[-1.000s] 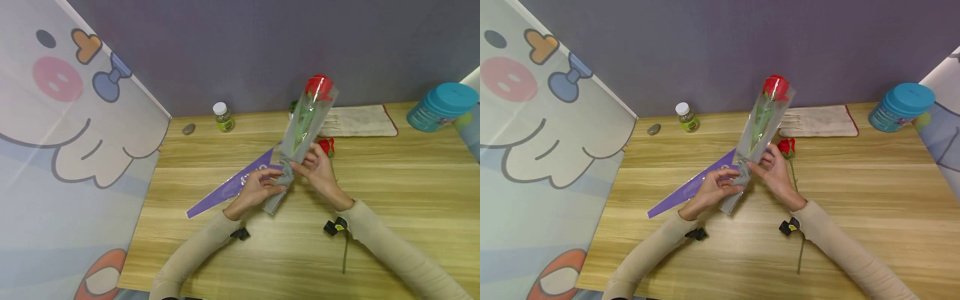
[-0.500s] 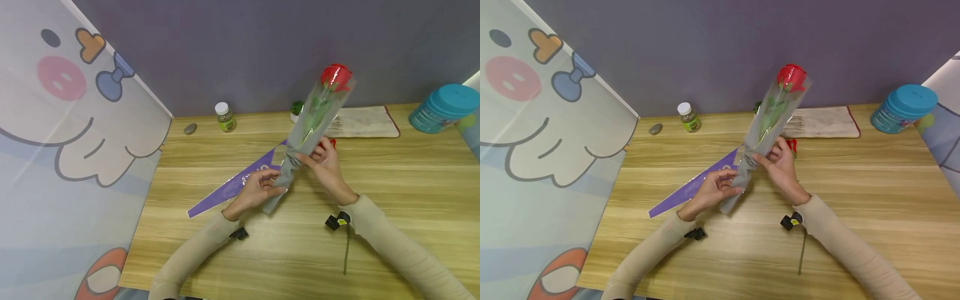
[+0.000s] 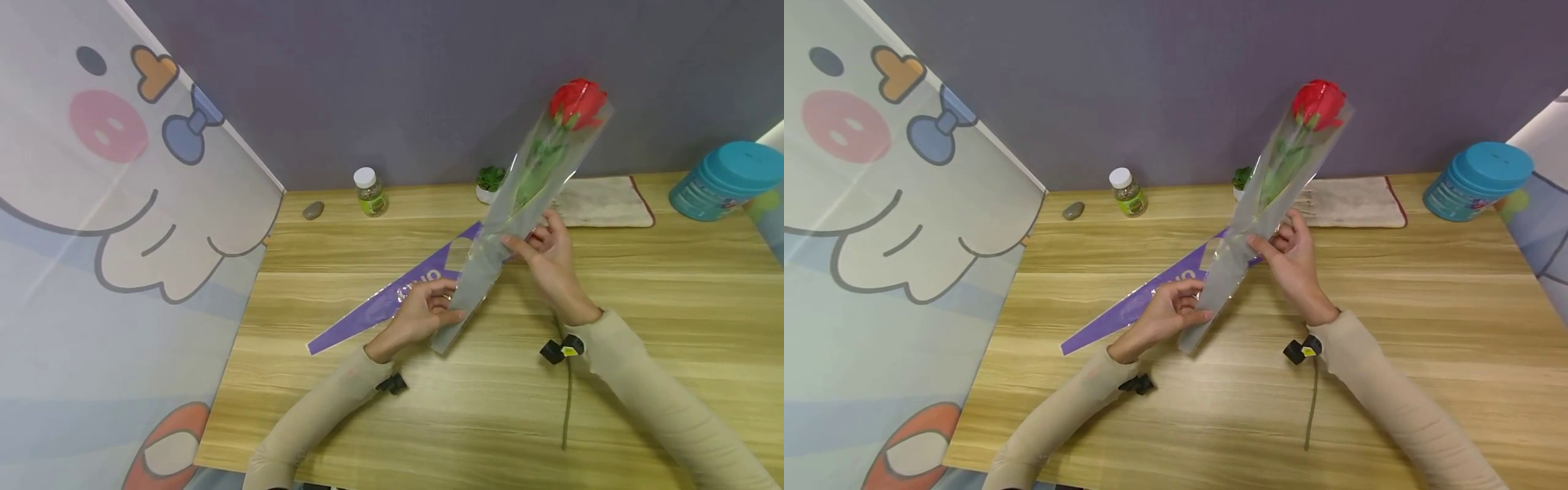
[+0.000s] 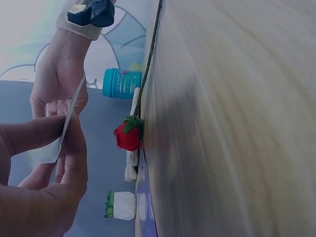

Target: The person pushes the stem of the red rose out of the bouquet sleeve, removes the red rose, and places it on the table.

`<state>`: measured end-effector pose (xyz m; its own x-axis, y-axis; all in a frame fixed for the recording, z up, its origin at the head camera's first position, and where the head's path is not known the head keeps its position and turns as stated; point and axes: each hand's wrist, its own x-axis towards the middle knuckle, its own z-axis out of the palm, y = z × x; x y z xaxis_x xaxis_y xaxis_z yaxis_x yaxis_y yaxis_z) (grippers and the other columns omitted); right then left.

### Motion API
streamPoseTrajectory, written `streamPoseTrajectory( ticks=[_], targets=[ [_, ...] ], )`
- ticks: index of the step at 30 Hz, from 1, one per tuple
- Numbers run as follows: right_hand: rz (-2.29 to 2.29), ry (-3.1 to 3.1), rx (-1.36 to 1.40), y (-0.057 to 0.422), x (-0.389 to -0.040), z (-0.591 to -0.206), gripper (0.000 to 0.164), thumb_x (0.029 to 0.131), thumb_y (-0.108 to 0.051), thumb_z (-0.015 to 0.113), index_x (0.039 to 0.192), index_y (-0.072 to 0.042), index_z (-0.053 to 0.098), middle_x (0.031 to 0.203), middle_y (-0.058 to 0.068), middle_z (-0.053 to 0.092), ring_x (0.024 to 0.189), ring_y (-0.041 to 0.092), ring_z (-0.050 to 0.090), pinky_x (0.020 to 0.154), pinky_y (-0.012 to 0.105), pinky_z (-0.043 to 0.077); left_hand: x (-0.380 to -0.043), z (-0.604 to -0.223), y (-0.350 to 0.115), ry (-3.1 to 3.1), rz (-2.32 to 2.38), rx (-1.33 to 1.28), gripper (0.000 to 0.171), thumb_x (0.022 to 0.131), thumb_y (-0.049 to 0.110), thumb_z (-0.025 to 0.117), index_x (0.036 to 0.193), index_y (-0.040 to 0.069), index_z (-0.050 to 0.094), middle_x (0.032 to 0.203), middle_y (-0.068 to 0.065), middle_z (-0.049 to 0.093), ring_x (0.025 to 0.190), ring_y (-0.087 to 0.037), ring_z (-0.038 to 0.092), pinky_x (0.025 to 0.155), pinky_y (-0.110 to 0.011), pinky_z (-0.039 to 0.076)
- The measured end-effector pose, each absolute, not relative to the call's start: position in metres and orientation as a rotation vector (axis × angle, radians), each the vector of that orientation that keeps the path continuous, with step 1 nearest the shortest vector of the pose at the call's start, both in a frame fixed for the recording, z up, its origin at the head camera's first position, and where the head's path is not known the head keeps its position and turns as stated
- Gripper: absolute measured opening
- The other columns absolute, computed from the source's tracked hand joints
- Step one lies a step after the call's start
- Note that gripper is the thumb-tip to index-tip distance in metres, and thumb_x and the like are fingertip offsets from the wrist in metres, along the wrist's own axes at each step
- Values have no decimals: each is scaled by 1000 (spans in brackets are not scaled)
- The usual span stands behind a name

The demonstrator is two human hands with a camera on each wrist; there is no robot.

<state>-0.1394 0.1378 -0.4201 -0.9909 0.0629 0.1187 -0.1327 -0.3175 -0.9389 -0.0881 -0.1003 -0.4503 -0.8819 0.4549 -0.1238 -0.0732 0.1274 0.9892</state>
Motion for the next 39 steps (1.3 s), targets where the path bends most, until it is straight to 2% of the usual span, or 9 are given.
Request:
streamPoseTrajectory(
  ticks=[5, 11, 18, 26, 33, 39],
  targets=[
    [2503, -1724, 73, 140, -140, -418, 49, 92, 13, 68, 128, -17, 58, 99, -5, 77, 81, 7, 72, 66, 19, 59, -88, -451, -102, 2010, 1781, 397, 43, 89, -6, 76, 131, -6, 64, 113, -31, 71, 91, -15, 73, 81, -22, 60],
    [2543, -1667, 36, 141, -143, -416, 43, 94, 12, 67, 125, -15, 58, 100, -3, 78, 85, 9, 73, 65, 20, 60, -88, -451, -102, 2001, 1774, 404, 42, 90, -5, 75, 131, -6, 64, 114, -32, 71, 90, -11, 72, 82, -24, 60],
    [2529, -1645, -10, 143, -149, -411, 38, 95, 9, 67, 123, -15, 58, 97, -4, 79, 81, 6, 75, 61, 18, 59, -87, -454, -101, 1999, 1752, 378, 43, 88, -7, 75, 130, -6, 64, 116, -32, 71, 91, -9, 72, 85, -26, 61],
    [2542, -1648, -28, 149, -155, -406, 39, 95, 4, 70, 127, -14, 58, 100, -2, 80, 81, 8, 76, 61, 20, 59, -87, -454, -102, 1987, 1761, 385, 40, 90, -5, 75, 129, -6, 65, 112, -31, 73, 87, -7, 72, 81, -25, 61],
    [2512, -1703, 1, 151, -154, -402, 37, 94, 1, 73, 124, -16, 60, 95, -4, 81, 71, 8, 75, 54, 20, 58, -92, -450, -103, 2054, 1704, 409, 41, 89, -1, 78, 128, -3, 66, 111, -26, 72, 86, -5, 68, 82, -24, 60],
    [2515, -1725, 27, 145, -152, -397, 40, 94, 2, 72, 126, -16, 59, 94, -4, 81, 73, 8, 77, 57, 21, 60, -100, -438, -102, 2130, 1676, 384, 47, 89, 4, 78, 134, 0, 64, 122, -19, 69, 96, -8, 63, 86, -21, 54]
  ],
)
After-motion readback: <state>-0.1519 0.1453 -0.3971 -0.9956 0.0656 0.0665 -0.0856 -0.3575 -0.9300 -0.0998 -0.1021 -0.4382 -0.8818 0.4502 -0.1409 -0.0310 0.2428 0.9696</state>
